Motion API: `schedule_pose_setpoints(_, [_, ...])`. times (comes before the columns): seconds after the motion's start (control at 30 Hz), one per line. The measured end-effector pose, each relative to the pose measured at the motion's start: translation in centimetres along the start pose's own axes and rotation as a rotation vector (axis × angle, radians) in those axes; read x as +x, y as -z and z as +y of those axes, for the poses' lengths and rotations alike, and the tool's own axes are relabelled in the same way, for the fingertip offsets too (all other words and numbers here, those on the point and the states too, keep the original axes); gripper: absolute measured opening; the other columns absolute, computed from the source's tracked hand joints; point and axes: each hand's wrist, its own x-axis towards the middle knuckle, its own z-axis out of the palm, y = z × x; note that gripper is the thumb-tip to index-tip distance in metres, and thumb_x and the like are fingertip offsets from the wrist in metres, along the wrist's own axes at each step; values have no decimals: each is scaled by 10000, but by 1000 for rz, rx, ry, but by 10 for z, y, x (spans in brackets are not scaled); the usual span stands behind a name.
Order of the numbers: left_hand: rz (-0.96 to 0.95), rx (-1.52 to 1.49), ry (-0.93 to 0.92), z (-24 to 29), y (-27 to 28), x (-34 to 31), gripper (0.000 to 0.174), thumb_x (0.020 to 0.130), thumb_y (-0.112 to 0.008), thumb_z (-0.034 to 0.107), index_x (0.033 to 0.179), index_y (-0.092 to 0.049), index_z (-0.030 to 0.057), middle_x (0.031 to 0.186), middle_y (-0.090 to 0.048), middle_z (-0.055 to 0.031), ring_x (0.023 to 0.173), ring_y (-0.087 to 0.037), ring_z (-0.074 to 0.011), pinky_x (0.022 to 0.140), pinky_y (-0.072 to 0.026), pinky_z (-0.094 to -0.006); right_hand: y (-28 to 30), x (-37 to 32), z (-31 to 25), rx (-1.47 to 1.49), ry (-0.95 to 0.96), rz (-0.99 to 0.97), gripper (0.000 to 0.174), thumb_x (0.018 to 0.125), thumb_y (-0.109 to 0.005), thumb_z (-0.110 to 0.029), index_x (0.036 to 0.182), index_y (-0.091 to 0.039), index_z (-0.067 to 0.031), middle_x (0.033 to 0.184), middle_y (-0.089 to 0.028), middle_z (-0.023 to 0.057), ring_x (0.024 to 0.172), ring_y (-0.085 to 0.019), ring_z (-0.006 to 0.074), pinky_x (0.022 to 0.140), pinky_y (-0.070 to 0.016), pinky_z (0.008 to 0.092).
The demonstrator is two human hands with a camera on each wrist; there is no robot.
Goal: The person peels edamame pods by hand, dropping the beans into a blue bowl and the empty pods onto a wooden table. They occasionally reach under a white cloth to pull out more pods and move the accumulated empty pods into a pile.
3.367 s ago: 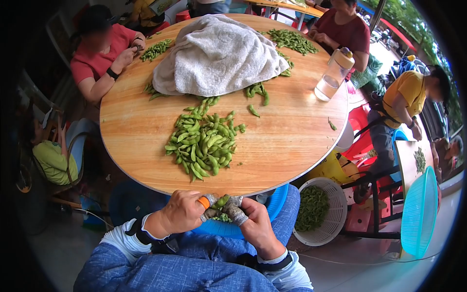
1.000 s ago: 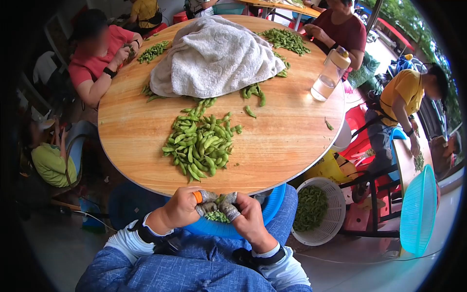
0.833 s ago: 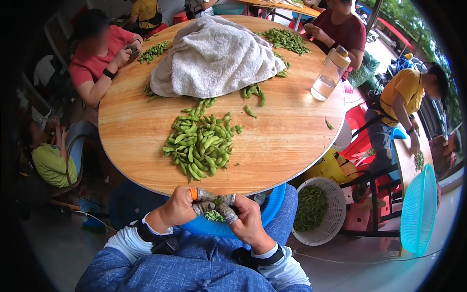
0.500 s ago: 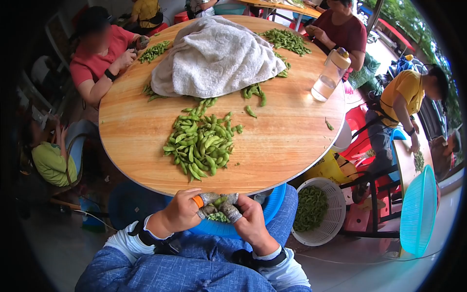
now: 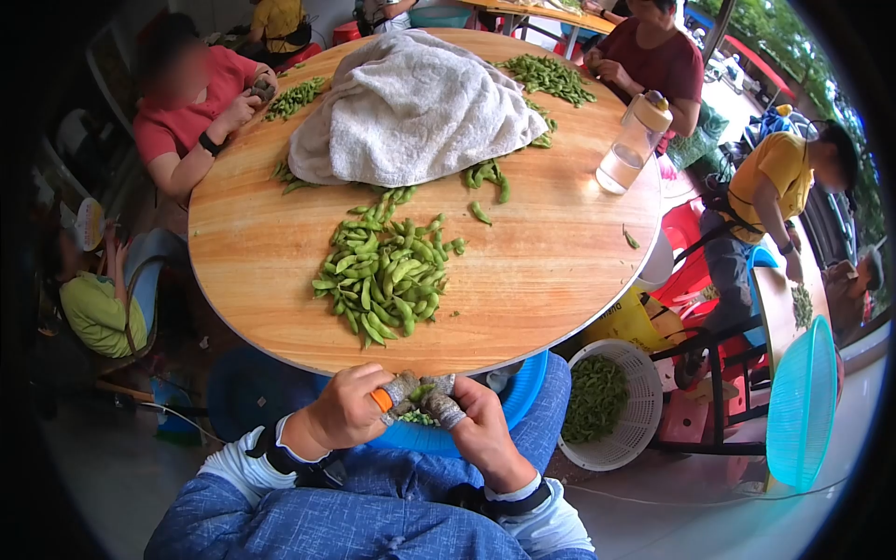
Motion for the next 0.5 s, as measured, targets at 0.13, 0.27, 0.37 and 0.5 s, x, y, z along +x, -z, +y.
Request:
schedule_pose_setpoints(0.13, [30, -367, 243, -10, -23, -10, 210, 667, -616, -25, 873, -579, -19, 861, -593, -98, 749, -585, -195, 644, -471, -290, 0, 4, 8, -65, 132, -7, 214, 836, -533, -90, 1008, -524, 37, 928, -582, 33, 838, -524, 98, 772, -415, 235])
schedule_pose_setpoints(0.27, [71, -850, 435, 4, -14, 0, 142, 757, -589, 0, 897, -579, -21, 901, -609, -76, 808, -566, -127, 717, -449, -251, 0, 7, 9, -199, 264, -10, 186, 811, -540, -54, 971, -535, 40, 896, -587, 49, 818, -528, 113, 746, -421, 247])
schedule_pose_setpoints(0.37, [124, -924, 461, 6, -14, 1, 139, 754, -594, 5, 889, -579, -21, 863, -609, -68, 780, -561, -125, 701, -446, -250, 3, 7, 4, -509, 376, -7, 165, 771, -549, -22, 925, -546, 38, 862, -587, 77, 790, -533, 120, 695, -427, 254])
schedule_pose_setpoints(0.5, [203, -406, 289, 5, -11, 3, 176, 689, -629, -1, 855, -573, -22, 772, -586, -88, 693, -570, -199, 646, -448, -274, -1, 8, -7, -760, 513, 38, 149, 731, -552, 1, 878, -555, 30, 794, -584, 93, 720, -529, 116, 625, -424, 254])
